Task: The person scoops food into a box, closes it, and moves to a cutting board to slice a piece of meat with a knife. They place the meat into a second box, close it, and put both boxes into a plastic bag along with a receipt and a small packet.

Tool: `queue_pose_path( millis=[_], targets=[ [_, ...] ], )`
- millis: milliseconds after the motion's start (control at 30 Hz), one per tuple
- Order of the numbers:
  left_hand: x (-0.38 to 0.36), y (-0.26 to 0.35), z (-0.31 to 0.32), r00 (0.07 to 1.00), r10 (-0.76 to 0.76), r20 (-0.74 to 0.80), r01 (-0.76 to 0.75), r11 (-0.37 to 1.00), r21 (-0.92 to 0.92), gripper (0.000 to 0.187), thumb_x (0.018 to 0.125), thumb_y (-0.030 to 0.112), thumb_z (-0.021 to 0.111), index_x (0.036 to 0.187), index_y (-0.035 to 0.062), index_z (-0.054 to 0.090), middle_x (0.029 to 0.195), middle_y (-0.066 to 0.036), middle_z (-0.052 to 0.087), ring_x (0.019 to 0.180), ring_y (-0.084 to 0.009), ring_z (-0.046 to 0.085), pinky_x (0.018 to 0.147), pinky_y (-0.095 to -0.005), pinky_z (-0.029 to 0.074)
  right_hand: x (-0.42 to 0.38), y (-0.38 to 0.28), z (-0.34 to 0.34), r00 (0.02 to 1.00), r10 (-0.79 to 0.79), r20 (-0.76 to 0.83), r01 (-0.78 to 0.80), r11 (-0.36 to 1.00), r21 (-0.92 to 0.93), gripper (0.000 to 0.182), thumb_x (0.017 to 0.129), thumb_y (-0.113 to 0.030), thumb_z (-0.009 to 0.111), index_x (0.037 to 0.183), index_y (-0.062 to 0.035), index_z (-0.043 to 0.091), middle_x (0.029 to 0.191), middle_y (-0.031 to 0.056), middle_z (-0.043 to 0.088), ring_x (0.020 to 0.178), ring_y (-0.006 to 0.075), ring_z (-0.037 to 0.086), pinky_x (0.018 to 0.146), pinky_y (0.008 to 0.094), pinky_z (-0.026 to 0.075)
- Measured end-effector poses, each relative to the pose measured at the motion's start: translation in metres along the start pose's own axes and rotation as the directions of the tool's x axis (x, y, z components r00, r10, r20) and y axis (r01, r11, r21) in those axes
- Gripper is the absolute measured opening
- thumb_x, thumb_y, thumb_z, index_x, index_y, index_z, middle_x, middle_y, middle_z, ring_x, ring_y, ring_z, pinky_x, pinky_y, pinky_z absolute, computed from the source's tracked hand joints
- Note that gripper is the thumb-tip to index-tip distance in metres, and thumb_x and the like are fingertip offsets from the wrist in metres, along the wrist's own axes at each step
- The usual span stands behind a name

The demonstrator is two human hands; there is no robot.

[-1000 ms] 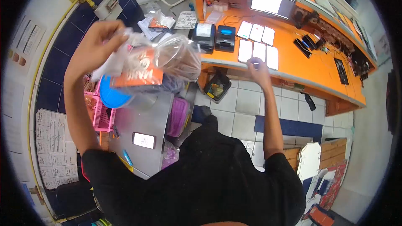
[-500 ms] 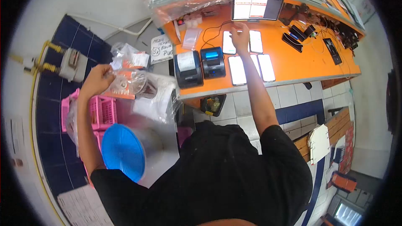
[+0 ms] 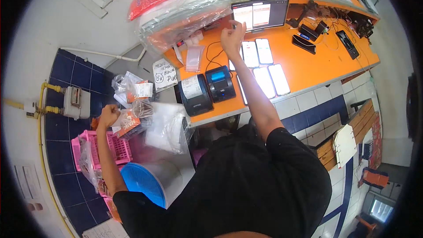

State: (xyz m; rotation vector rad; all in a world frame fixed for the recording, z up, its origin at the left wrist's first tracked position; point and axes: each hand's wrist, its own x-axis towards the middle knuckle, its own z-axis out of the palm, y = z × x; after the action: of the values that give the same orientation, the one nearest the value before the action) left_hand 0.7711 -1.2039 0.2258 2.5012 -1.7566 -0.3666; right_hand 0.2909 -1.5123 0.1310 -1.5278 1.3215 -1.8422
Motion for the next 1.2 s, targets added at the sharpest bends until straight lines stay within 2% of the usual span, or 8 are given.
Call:
queue_pose_path(
  millis=[300, 500, 700, 833, 900, 1000, 1033, 1200],
  targets=[
    [0.021, -0.035, 0.011, 0.997, -0.066, -0.031, 0.064, 0.997, -0.044, 0.018, 0.073, 0.014, 0.067, 0.075, -0.0037, 0.063, 0.064, -0.012, 0.062, 0.061, -0.0159, 0.058, 0.06, -0.034, 0.046, -0.013, 0.015, -0.009, 0.996, -0.088, 0.014, 0.089, 0.99, -0.109, 0.038, 0.081, -0.001, 0.056, 0.117, 0.0079, 0.048, 0.13, 0.0323, 0.045, 0.131, 0.0471, 0.038, 0.106, 0.0506, 0.037],
    [0.019, -0.028, 0.006, 0.996, -0.084, -0.022, 0.083, 0.995, -0.059, 0.019, 0.072, 0.015, 0.066, 0.073, -0.0037, 0.062, 0.063, -0.014, 0.062, 0.061, -0.0179, 0.059, 0.06, -0.0348, 0.047, -0.014, 0.026, -0.008, 0.994, 0.103, 0.02, -0.104, 0.992, 0.065, 0.037, 0.083, -0.003, 0.056, 0.12, -0.0011, 0.052, 0.137, 0.0329, 0.04, 0.13, 0.0446, 0.042, 0.098, 0.0469, 0.045],
    [0.021, -0.024, 0.005, 0.995, -0.082, -0.053, 0.082, 0.997, 0.002, 0.021, 0.071, 0.016, 0.063, 0.077, -0.0034, 0.067, 0.074, -0.025, 0.066, 0.071, -0.0324, 0.07, 0.068, -0.0413, 0.052, -0.018, 0.038, -0.007, 1.0, -0.002, 0.012, 0.003, 0.995, -0.098, 0.04, 0.087, -0.005, 0.057, 0.126, 0.0027, 0.048, 0.138, 0.0301, 0.039, 0.107, 0.0335, 0.059, 0.086, 0.0379, 0.053],
    [0.02, -0.019, 0.002, 0.995, -0.052, -0.085, 0.055, 0.998, 0.034, 0.021, 0.07, 0.017, 0.062, 0.075, -0.0028, 0.067, 0.076, -0.027, 0.065, 0.074, -0.0369, 0.07, 0.069, -0.0438, 0.053, -0.027, 0.021, -0.019, 0.995, 0.07, 0.075, -0.077, 0.992, 0.099, 0.041, 0.082, 0.001, 0.055, 0.123, 0.0039, 0.049, 0.144, 0.0344, 0.029, 0.112, 0.041, 0.055, 0.087, 0.0421, 0.05],
    [0.025, -0.025, 0.004, 0.994, -0.036, -0.099, 0.045, 0.995, 0.088, 0.021, 0.069, 0.018, 0.062, 0.073, -0.0026, 0.067, 0.077, -0.029, 0.065, 0.076, -0.0401, 0.07, 0.069, -0.0458, 0.053, -0.034, 0.011, -0.03, 0.979, 0.142, 0.144, -0.156, 0.984, 0.087, 0.041, 0.084, 0.002, 0.056, 0.124, 0.0026, 0.049, 0.145, 0.0334, 0.028, 0.111, 0.0384, 0.057, 0.084, 0.0385, 0.052],
    [0.029, -0.032, 0.011, 0.984, 0.047, -0.174, -0.02, 0.988, 0.156, 0.022, 0.068, 0.019, 0.063, 0.071, -0.0028, 0.066, 0.076, -0.03, 0.064, 0.076, -0.044, 0.068, 0.07, -0.0487, 0.053, -0.047, 0.022, -0.034, 0.984, 0.053, 0.171, -0.063, 0.997, 0.054, 0.04, 0.085, 0.002, 0.057, 0.124, 0.0003, 0.049, 0.147, 0.0317, 0.026, 0.104, 0.033, 0.062, 0.079, 0.034, 0.054],
    [0.029, -0.029, 0.012, 0.986, 0.033, -0.164, -0.006, 0.987, 0.164, 0.024, 0.067, 0.02, 0.064, 0.071, -0.0029, 0.065, 0.076, -0.029, 0.065, 0.078, -0.0447, 0.067, 0.071, -0.0502, 0.052, -0.052, 0.019, -0.036, 0.979, 0.089, 0.183, -0.092, 0.996, 0.012, 0.04, 0.088, 0.001, 0.058, 0.126, 0.0018, 0.047, 0.143, 0.0236, 0.033, 0.089, 0.0224, 0.065, 0.074, 0.0313, 0.057],
    [0.032, -0.024, 0.026, 0.992, -0.042, -0.116, 0.054, 0.993, 0.104, 0.026, 0.068, 0.021, 0.067, 0.074, -0.0036, 0.066, 0.08, -0.027, 0.068, 0.082, -0.0445, 0.068, 0.074, -0.0494, 0.052, -0.069, 0.021, -0.05, 0.947, 0.119, 0.297, -0.099, 0.992, -0.079, 0.035, 0.086, 0.001, 0.058, 0.121, 0.0002, 0.052, 0.14, 0.0254, 0.035, 0.087, 0.0236, 0.066, 0.071, 0.0311, 0.057]
  ],
)
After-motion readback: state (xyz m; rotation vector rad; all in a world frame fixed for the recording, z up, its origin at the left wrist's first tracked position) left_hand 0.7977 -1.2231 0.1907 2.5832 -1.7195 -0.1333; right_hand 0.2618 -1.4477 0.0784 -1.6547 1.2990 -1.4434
